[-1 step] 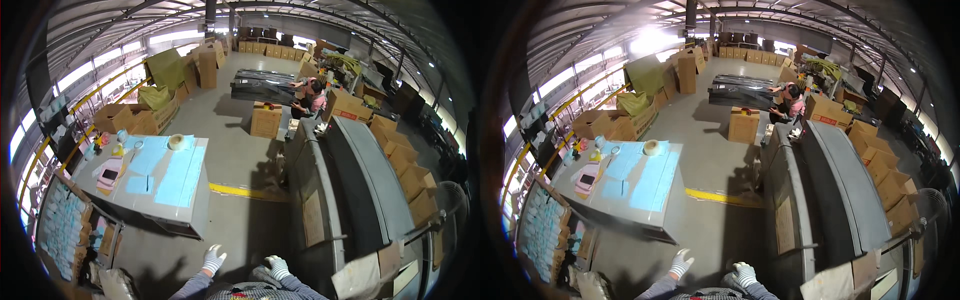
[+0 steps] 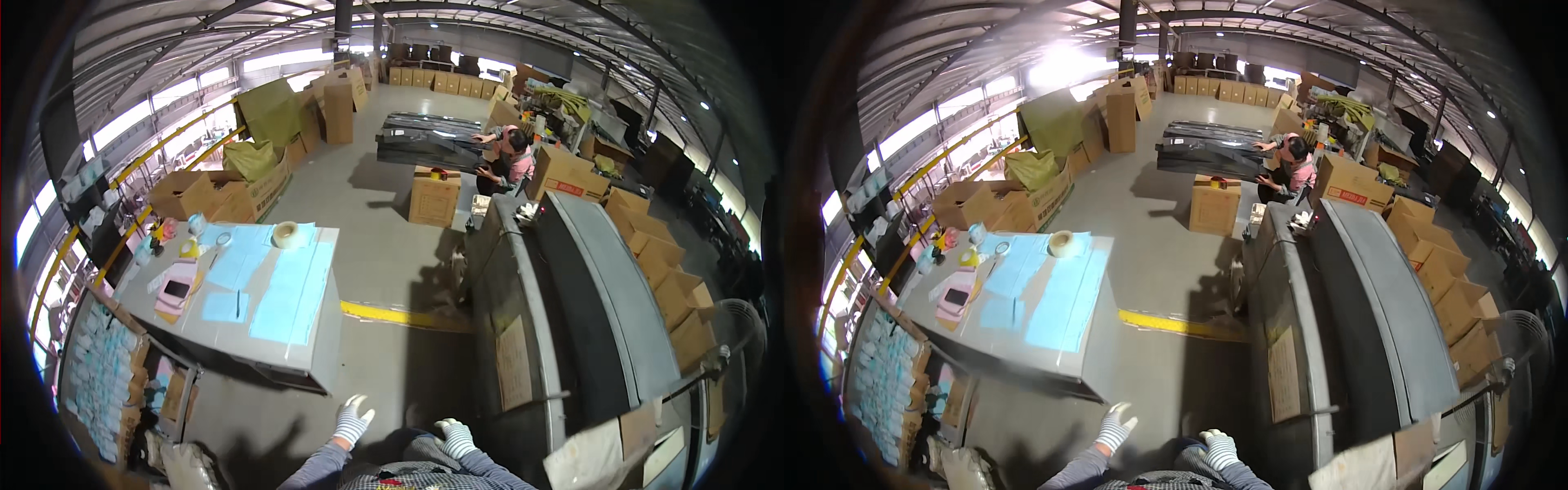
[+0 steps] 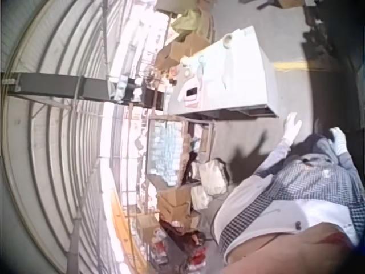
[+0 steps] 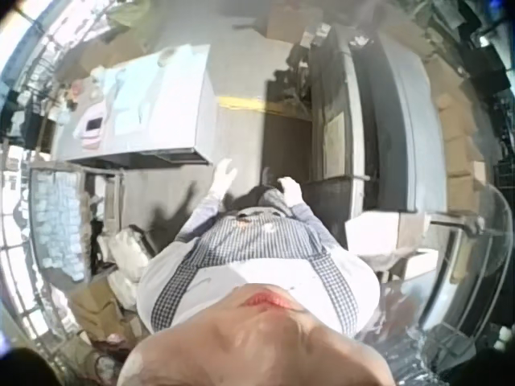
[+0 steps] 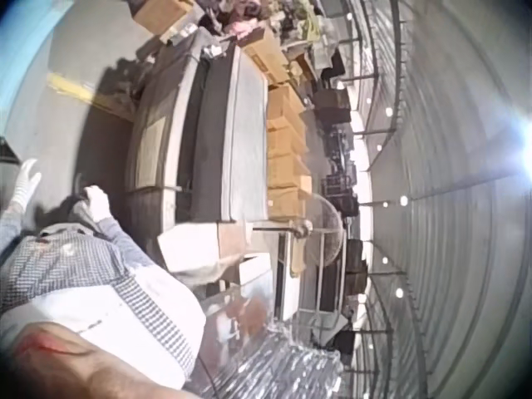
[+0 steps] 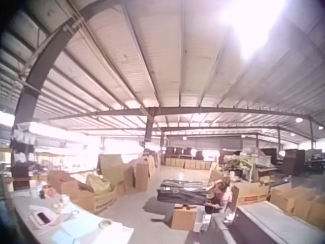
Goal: The recorder organizes a stack of wrapped components, helps another worker bag the stack, and then moves the bagged bundle to a storage area.
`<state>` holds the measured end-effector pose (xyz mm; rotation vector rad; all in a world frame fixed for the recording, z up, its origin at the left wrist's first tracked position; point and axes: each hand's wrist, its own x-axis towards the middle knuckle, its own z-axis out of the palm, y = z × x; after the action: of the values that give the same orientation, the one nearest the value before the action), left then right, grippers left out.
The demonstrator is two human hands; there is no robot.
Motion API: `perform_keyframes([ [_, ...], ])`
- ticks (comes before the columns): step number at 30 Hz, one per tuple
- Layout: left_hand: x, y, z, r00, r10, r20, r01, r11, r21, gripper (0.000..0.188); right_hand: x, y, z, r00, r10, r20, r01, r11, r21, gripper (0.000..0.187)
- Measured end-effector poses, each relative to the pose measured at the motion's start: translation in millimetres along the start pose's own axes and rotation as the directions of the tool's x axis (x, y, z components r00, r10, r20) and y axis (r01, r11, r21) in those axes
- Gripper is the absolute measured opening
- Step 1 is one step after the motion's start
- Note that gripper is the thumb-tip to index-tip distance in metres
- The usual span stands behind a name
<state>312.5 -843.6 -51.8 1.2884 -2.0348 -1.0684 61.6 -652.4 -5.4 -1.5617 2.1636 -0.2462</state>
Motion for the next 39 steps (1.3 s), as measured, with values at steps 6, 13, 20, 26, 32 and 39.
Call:
perform_keyframes([
  [6,190,50,11,0.983,0.157,0.100,-0.172,0.972,0.160,0.055,158,58,-23,0.986,0.161,0.047,-0.160,0.987,-0.009,0.054],
  [13,355,86,-31,0.991,0.124,0.055,-0.132,0.976,0.173,0.053,399,71,-130,1.000,0.002,0.008,-0.003,0.995,0.097,0.048],
  [20,500,86,-64,0.969,0.096,-0.229,-0.073,0.992,0.104,0.046,667,27,-247,0.968,-0.198,-0.158,0.222,0.962,0.158,0.043],
  [26,720,75,-93,0.939,0.256,-0.229,-0.202,0.951,0.234,0.044,864,16,-268,0.964,-0.267,-0.002,0.264,0.954,0.145,0.048],
  [32,955,120,-119,0.906,0.246,-0.345,-0.253,0.967,0.027,0.041,1044,60,-370,0.956,-0.012,-0.294,0.201,0.757,0.622,0.048],
  [39,1197,149,-113,0.861,0.411,-0.298,-0.401,0.911,0.100,0.045,1227,200,-435,0.853,0.394,-0.342,0.187,0.381,0.905,0.034],
])
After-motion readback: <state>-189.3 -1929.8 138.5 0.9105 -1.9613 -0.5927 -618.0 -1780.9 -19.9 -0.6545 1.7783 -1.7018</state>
